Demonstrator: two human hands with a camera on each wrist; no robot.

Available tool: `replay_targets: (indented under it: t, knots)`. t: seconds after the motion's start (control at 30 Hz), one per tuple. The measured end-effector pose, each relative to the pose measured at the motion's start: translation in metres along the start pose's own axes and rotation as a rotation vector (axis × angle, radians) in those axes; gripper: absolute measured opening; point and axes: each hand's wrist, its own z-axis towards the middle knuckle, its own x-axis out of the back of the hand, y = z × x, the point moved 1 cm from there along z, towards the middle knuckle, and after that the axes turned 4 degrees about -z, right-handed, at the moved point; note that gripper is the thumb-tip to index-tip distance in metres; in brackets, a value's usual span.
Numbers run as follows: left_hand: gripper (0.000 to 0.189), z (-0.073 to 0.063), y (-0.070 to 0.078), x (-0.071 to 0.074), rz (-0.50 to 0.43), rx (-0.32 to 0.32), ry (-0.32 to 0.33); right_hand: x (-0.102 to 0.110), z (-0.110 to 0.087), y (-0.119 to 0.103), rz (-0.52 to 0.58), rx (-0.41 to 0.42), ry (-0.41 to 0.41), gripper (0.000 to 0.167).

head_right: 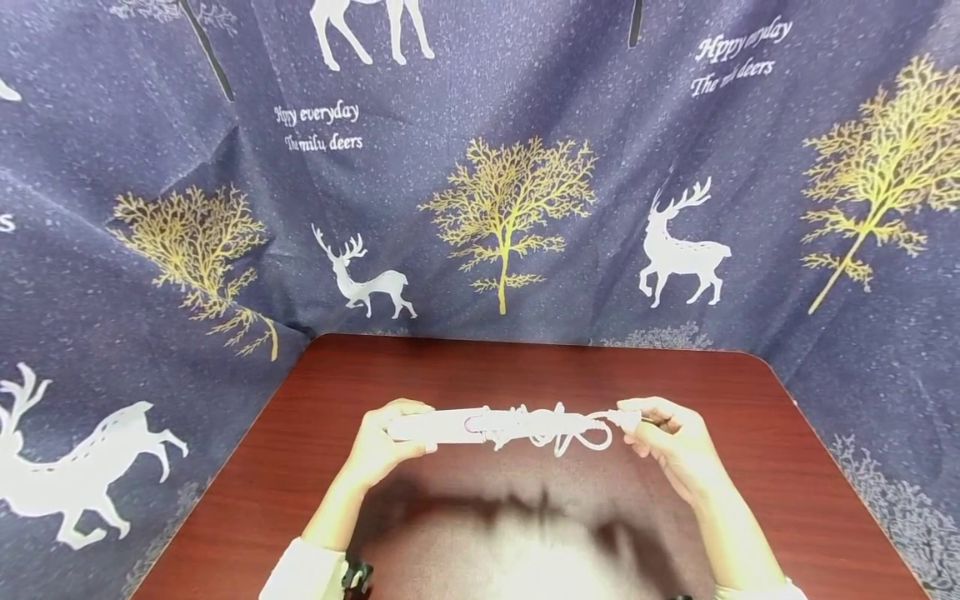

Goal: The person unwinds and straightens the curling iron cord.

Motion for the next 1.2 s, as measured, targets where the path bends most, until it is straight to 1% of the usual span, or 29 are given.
replay_targets:
  t: [0.07, 0.13, 0.23, 0.3, 0.37, 0.47, 0.5, 0.6, 0.67, 0.77, 0.83, 1.0, 1.1, 1.2]
  knots:
    - [0.043, 0.0, -0.001, 0.001, -0.002, 0.002, 0.009, 0.0, -0.003, -0.001, -0.009, 0.017, -0.018, 0.043]
    - [0.042, 0.001, -0.001, 0.002, -0.002, 0.0, 0.017, 0.001, -0.007, -0.001, -0.044, 0.027, -0.03, 0.043]
    - [0.041, 0.002, -0.005, 0.003, 0.0, -0.029, 0.019, 0.004, -0.014, 0.001, -0.123, 0.011, -0.051, 0.046]
    - [0.041, 0.002, -0.012, 0.004, 0.009, -0.03, 0.024, 0.005, -0.018, 0.002, -0.17, -0.008, -0.078, 0.048]
    - [0.041, 0.001, -0.02, 0.005, 0.018, -0.026, 0.029, 0.007, -0.022, 0.004, -0.194, -0.031, -0.113, 0.048]
    - [0.042, 0.001, -0.03, 0.007, 0.022, -0.012, 0.042, 0.01, -0.026, 0.008, -0.217, -0.057, -0.168, 0.045]
    - [0.042, 0.001, -0.031, 0.008, 0.021, -0.014, 0.044, 0.011, -0.028, 0.01, -0.226, -0.074, -0.185, 0.044]
    - [0.042, 0.001, -0.03, 0.008, 0.009, -0.021, 0.048, 0.014, -0.032, 0.016, -0.254, -0.131, -0.247, 0.038]
    - [0.04, 0.001, -0.019, 0.008, 0.022, -0.019, 0.045, 0.015, -0.034, 0.022, -0.263, -0.182, -0.277, 0.036]
    - [0.039, 0.002, -0.003, 0.008, 0.02, -0.017, 0.04, 0.019, -0.036, 0.03, -0.264, -0.228, -0.303, 0.035]
    - [0.038, 0.002, 0.007, 0.008, 0.025, -0.025, 0.034, 0.021, -0.037, 0.034, -0.293, -0.25, -0.283, 0.033]
    - [0.039, 0.002, 0.007, 0.009, 0.016, -0.058, 0.029, 0.028, -0.036, 0.038, -0.397, -0.268, -0.2, 0.026]
    - [0.039, 0.001, 0.006, 0.01, 0.011, -0.055, 0.021, 0.031, -0.035, 0.042, -0.457, -0.285, -0.148, 0.02]
    - [0.039, 0.001, 0.005, 0.01, 0.006, -0.047, 0.012, 0.033, -0.034, 0.045, -0.533, -0.326, -0.059, 0.014]
